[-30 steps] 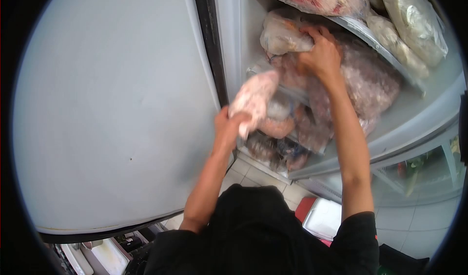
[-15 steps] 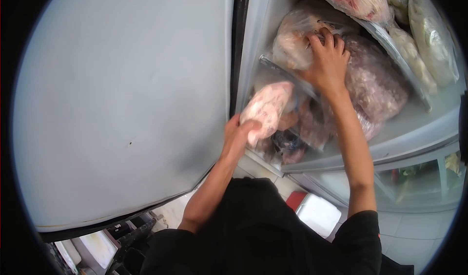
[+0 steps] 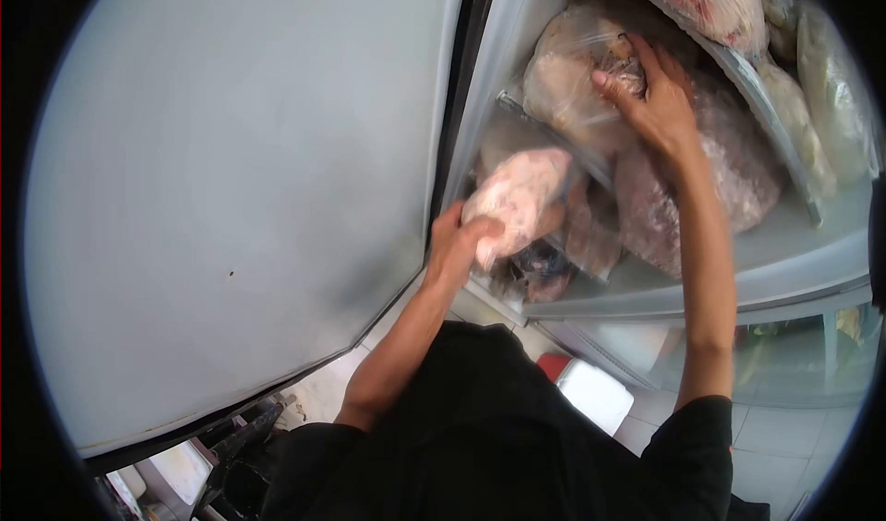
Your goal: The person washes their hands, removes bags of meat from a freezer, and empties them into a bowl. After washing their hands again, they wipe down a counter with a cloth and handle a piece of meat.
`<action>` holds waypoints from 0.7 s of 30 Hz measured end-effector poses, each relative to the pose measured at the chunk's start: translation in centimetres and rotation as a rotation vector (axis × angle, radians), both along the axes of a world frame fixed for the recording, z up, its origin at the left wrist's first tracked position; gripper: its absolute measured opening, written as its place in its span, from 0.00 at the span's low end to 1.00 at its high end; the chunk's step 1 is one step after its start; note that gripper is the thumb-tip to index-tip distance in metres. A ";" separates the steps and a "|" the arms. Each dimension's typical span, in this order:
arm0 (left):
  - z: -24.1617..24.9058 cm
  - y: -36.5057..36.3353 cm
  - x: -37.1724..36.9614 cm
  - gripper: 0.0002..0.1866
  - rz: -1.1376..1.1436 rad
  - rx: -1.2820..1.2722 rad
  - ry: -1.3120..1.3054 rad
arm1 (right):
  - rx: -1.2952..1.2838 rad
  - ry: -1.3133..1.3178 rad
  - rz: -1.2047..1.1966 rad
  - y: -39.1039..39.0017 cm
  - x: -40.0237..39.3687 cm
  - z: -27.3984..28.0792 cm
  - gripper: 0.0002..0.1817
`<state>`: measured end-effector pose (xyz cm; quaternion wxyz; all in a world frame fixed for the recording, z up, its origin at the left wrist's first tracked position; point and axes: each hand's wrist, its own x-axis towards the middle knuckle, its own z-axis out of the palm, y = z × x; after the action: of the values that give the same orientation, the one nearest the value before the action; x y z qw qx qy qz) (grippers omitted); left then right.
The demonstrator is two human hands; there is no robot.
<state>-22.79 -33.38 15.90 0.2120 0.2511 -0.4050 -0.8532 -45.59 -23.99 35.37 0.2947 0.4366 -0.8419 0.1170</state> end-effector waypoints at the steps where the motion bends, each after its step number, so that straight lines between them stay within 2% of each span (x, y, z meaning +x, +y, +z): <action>1: -0.1 0.0 0.0 0.25 0.003 0.033 0.025 | -0.024 0.007 0.017 -0.1 0.4 -0.3 0.45; 3: 0.1 0.1 0.3 0.24 -0.013 0.089 0.057 | -0.070 0.018 0.047 0.0 0.8 -1.1 0.43; 4: 0.6 0.1 0.8 0.24 -0.031 0.114 0.058 | -0.162 0.108 0.135 0.0 0.6 -1.5 0.35; 7: -0.7 -0.5 2.2 0.24 -0.137 0.161 0.053 | -0.491 0.035 0.233 1.3 3.5 -2.5 0.25; 9: -2.0 -0.9 2.9 0.26 -0.216 0.244 0.068 | -0.772 -0.357 0.319 3.0 6.6 -5.6 0.19; 11: -2.5 -1.1 3.6 0.28 -0.271 0.387 0.109 | -1.053 -0.820 0.368 3.6 10.2 -10.5 0.23; 13: -2.2 -0.4 3.7 0.30 -0.250 0.524 0.121 | -0.982 -1.096 0.324 4.0 12.6 -14.4 0.31; 15: -1.9 0.1 3.8 0.31 -0.314 0.566 0.173 | -1.286 -1.882 0.532 4.6 14.3 -18.1 0.37; 17: -1.6 0.4 3.7 0.33 -0.466 0.509 0.276 | -1.174 -1.981 0.519 4.7 15.5 -16.9 0.38; 18: -1.5 -0.1 3.7 0.31 -0.586 0.382 0.313 | -1.121 -2.028 0.505 5.1 15.9 -16.5 0.38; 21: -0.1 0.7 3.9 0.30 -0.544 0.140 0.054 | -1.178 -2.002 0.450 5.9 15.2 -17.2 0.38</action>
<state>-18.85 -32.70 15.81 -0.0323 0.1245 -0.3918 -0.9110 -30.34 -18.13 18.13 -0.3676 0.0857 -0.4183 0.8262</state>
